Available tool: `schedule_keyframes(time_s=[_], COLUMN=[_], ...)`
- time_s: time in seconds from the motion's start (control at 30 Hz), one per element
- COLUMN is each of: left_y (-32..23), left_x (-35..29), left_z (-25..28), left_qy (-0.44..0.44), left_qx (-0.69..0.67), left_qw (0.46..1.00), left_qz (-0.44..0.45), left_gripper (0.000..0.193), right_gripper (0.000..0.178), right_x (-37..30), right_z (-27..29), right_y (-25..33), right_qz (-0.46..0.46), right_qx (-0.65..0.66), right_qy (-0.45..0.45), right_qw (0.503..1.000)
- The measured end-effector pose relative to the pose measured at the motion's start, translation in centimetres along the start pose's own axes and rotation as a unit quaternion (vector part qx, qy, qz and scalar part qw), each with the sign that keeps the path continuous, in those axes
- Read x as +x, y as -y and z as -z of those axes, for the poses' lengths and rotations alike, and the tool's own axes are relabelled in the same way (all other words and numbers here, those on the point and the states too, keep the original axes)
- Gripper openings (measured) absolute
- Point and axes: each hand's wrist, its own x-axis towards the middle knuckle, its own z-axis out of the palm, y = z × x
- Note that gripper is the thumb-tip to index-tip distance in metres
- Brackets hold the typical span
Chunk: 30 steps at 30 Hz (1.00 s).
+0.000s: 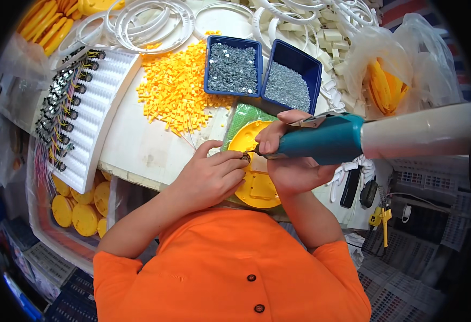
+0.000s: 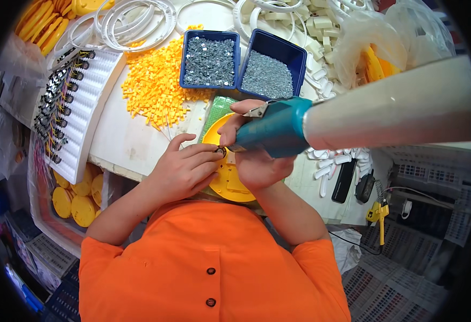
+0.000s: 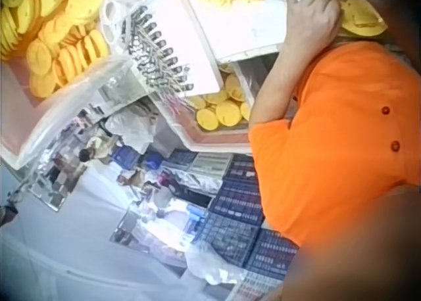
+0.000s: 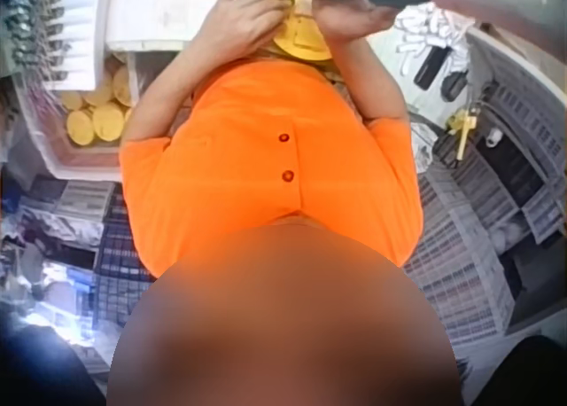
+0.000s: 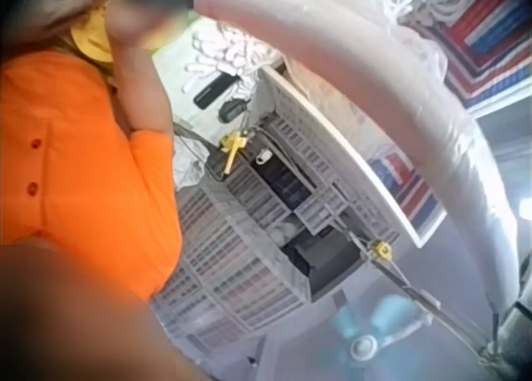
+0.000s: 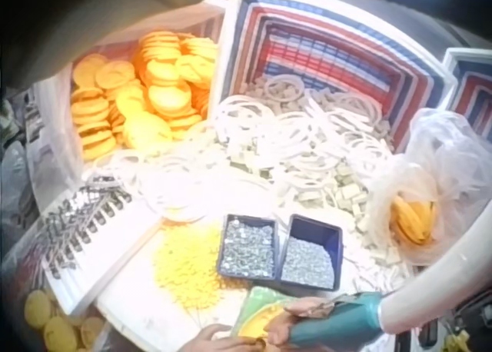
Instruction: Assembling yellow plastic toy components using a heat gun and a soldering tool.
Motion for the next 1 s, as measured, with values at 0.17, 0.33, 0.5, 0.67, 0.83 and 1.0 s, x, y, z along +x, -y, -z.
schedule_keyframes(time_s=[0.17,0.33,0.5,0.67,0.83,1.0], left_y=[-0.1,0.0,0.1,0.1,0.1,0.2], left_x=[0.1,0.0,-0.1,-0.1,0.2,0.4], left_z=[-0.2,-0.3,-0.5,-0.6,-0.5,-0.1], left_qy=[-0.009,-0.014,-0.017,-0.01,-0.013,-0.014], left_qx=[-0.008,-0.011,-0.013,-0.022,-0.014,-0.034], left_qw=[1.0,1.0,1.0,1.0,1.0,0.998], left_qz=[0.007,0.014,0.016,0.02,0.008,0.044], left_gripper=[0.015,0.016,0.016,0.016,0.017,0.018], right_gripper=[0.102,0.103,0.102,0.102,0.103,0.097], right_x=[0.1,0.1,0.1,0.1,0.1,0.4], right_z=[0.0,0.2,0.2,0.3,0.4,0.2], right_y=[0.5,0.2,-0.1,-0.2,-0.3,0.7], right_qz=[0.012,0.009,0.001,0.004,0.006,0.054], right_qx=[-0.037,-0.018,-0.03,-0.033,-0.032,0.0], right_qy=[0.006,0.007,-0.003,-0.001,-0.004,0.033], right_qw=[0.999,1.0,1.0,0.999,0.999,0.998])
